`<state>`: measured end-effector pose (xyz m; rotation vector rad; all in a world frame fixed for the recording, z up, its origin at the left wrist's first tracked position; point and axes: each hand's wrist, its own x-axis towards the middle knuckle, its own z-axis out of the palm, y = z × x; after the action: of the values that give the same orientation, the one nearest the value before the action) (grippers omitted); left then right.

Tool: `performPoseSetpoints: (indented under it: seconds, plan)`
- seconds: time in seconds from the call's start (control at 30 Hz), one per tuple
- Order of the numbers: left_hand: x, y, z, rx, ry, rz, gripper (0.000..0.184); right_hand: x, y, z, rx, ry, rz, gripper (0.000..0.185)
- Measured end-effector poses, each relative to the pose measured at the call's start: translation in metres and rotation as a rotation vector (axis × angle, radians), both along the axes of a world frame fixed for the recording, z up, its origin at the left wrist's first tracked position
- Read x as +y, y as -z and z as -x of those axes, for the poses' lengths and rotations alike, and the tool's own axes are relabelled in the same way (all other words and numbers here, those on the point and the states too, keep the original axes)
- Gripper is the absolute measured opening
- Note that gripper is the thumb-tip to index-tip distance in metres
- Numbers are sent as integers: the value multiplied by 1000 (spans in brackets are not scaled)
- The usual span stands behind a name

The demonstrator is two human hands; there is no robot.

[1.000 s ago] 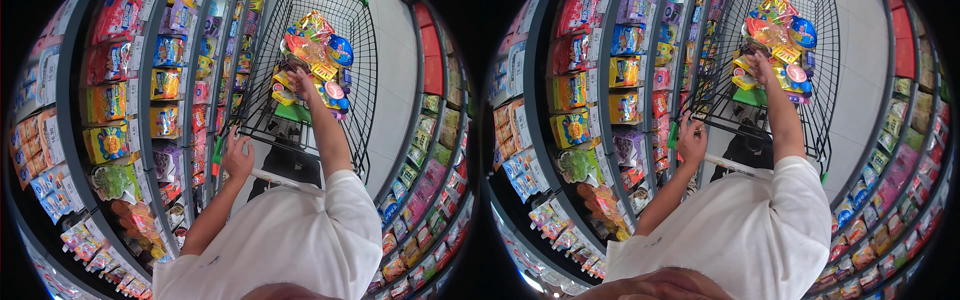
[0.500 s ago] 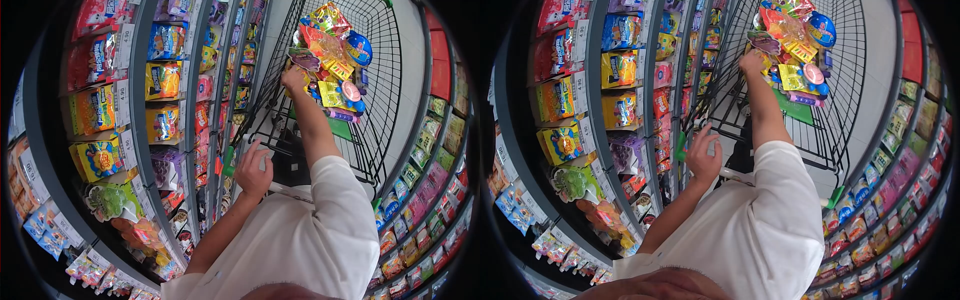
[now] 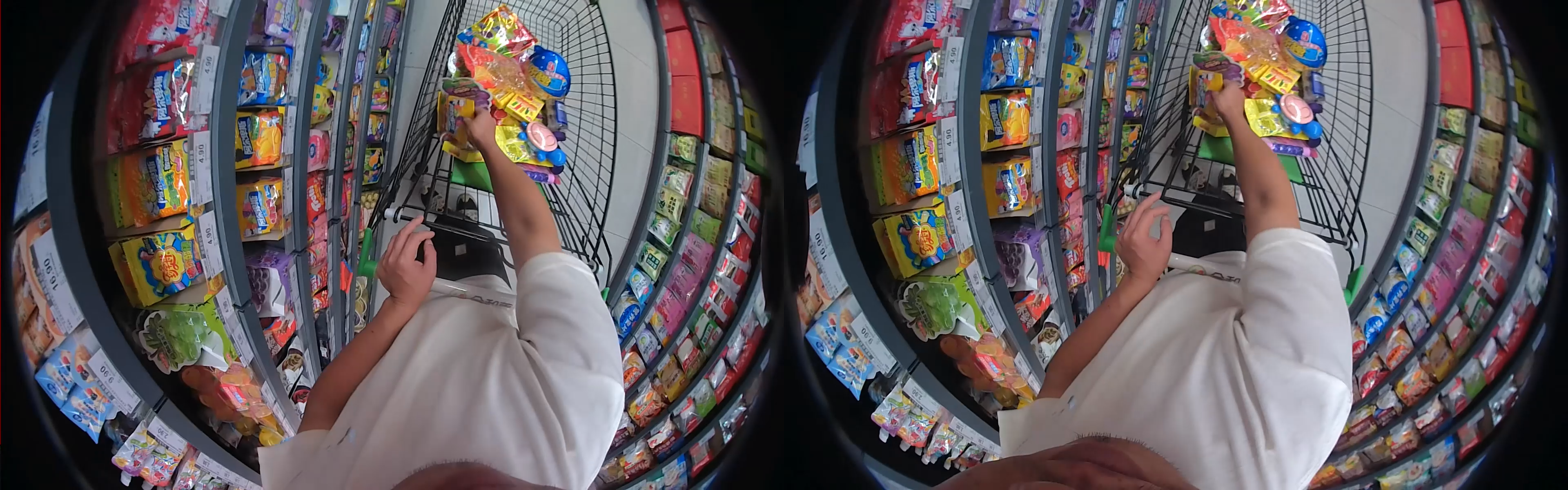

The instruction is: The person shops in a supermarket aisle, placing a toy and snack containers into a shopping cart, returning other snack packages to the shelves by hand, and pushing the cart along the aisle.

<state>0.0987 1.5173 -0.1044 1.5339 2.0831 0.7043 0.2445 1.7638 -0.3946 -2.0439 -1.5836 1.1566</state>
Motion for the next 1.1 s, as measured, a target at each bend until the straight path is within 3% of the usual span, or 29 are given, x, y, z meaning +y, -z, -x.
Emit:
performPoseSetpoints:
  seconds: [0.03, 0.07, 0.17, 0.27, 0.4, 0.53, 0.7, 0.83, 0.93, 1.1]
  plan:
    - [0, 1, 2, -2, 17, -24, 14, -2, -11, -4, 124, 62, -55, 29]
    - [-1, 1, 5, -1, 34, -43, 14, -10, -24, -16, 400, 138, 14, 21]
    - [0, 1, 7, -92, -9, 45, 13, -11, -62, -56, 843, 242, 341, 18]
    - [5, -4, 10, -236, -60, 70, 10, -20, -116, -85, 1185, 255, 430, 32]
    - [3, -5, 13, -390, -76, 101, 13, -39, -185, -102, 1474, 215, 429, 41]
    - [7, 3, 21, -833, -133, 168, 27, -58, -233, -101, 1682, 47, 437, 49]
    - [38, -24, 8, -1572, -107, 132, 55, -66, -265, -86, 1809, -201, 484, 51]
    - [37, -36, 13, -1748, 18, 192, 56, -70, -288, -82, 1653, -333, 572, 45]
    - [22, -42, 9, -1401, -50, 269, 54, -78, -298, -78, 1443, -310, 506, 49]
    - [-3, -37, 0, -1587, -161, 131, 44, -96, -330, -67, 1304, -327, 407, 43]
